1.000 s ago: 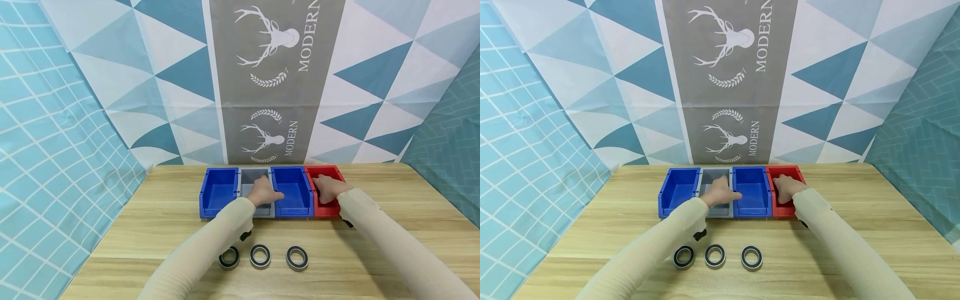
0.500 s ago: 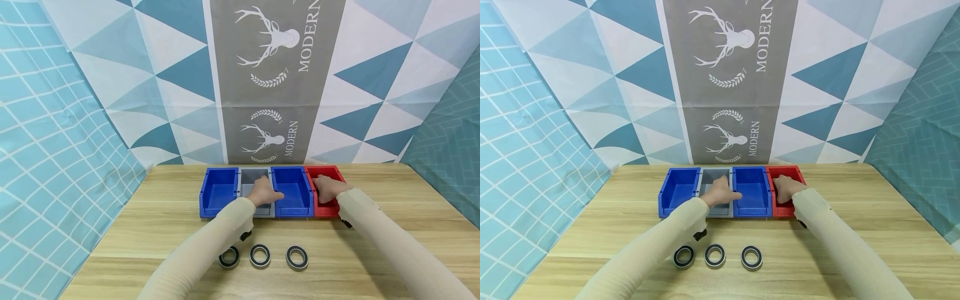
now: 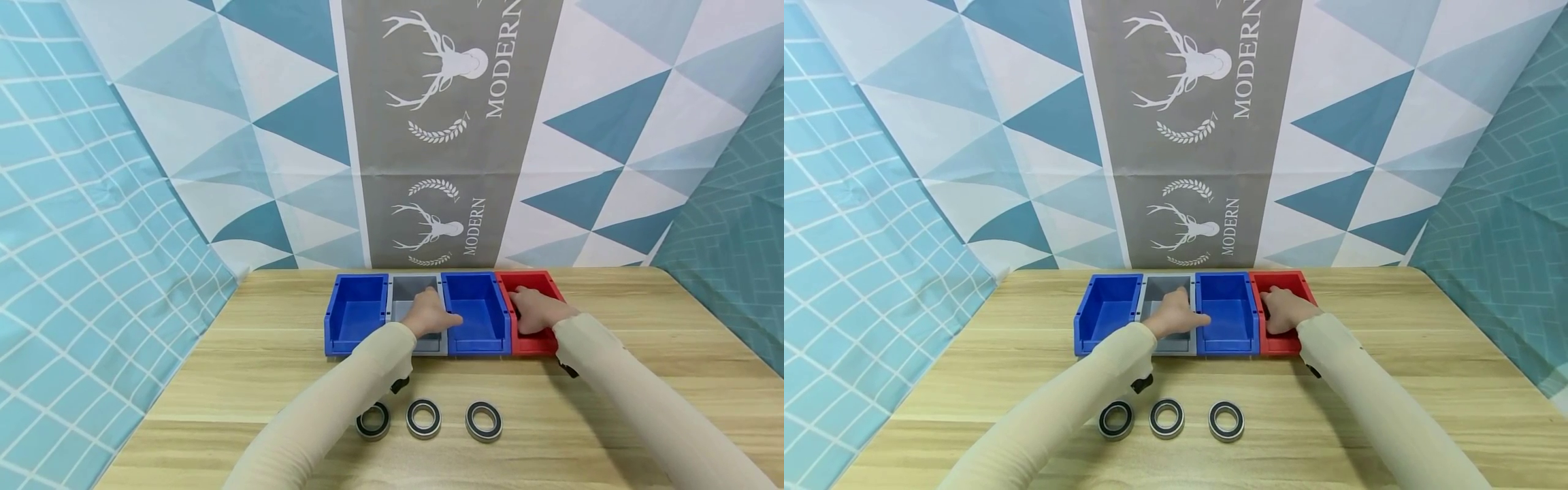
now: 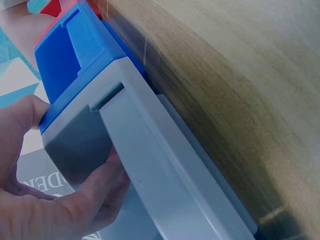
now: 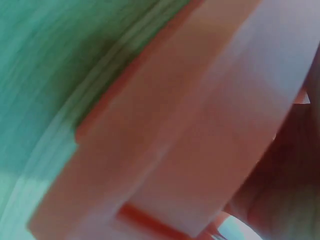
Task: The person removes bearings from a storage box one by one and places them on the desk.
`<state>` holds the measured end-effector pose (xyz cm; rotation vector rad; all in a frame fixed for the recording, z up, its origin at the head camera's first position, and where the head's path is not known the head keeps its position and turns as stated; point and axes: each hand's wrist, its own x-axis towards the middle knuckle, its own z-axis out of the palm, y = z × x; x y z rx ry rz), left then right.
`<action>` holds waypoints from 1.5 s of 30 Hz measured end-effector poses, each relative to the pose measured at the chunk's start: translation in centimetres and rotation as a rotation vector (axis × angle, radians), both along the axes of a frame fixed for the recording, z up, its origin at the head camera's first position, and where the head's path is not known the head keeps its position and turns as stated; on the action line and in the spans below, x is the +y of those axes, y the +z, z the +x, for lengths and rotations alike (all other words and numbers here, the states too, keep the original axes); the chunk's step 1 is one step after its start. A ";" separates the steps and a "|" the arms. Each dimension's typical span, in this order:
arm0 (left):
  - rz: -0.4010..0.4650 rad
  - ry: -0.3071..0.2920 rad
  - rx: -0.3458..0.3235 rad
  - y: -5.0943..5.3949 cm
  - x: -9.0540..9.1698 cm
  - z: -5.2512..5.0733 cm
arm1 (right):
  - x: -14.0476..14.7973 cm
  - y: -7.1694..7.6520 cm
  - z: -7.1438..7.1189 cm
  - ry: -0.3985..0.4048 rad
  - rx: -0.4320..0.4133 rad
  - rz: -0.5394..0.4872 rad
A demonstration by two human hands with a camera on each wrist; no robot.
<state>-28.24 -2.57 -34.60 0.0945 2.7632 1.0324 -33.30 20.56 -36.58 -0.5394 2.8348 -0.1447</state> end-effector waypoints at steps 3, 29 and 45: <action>0.000 -0.007 0.002 0.0 0.0 0.0 | 0.2 0.1 0.2 -0.009 0.005 0.008; 0.023 -0.019 0.012 0.1 -0.3 0.2 | 1.0 1.3 2.1 0.080 0.185 -0.010; 0.016 -0.028 0.017 -0.1 -0.3 0.0 | 1.1 3.0 3.9 0.139 0.249 -0.051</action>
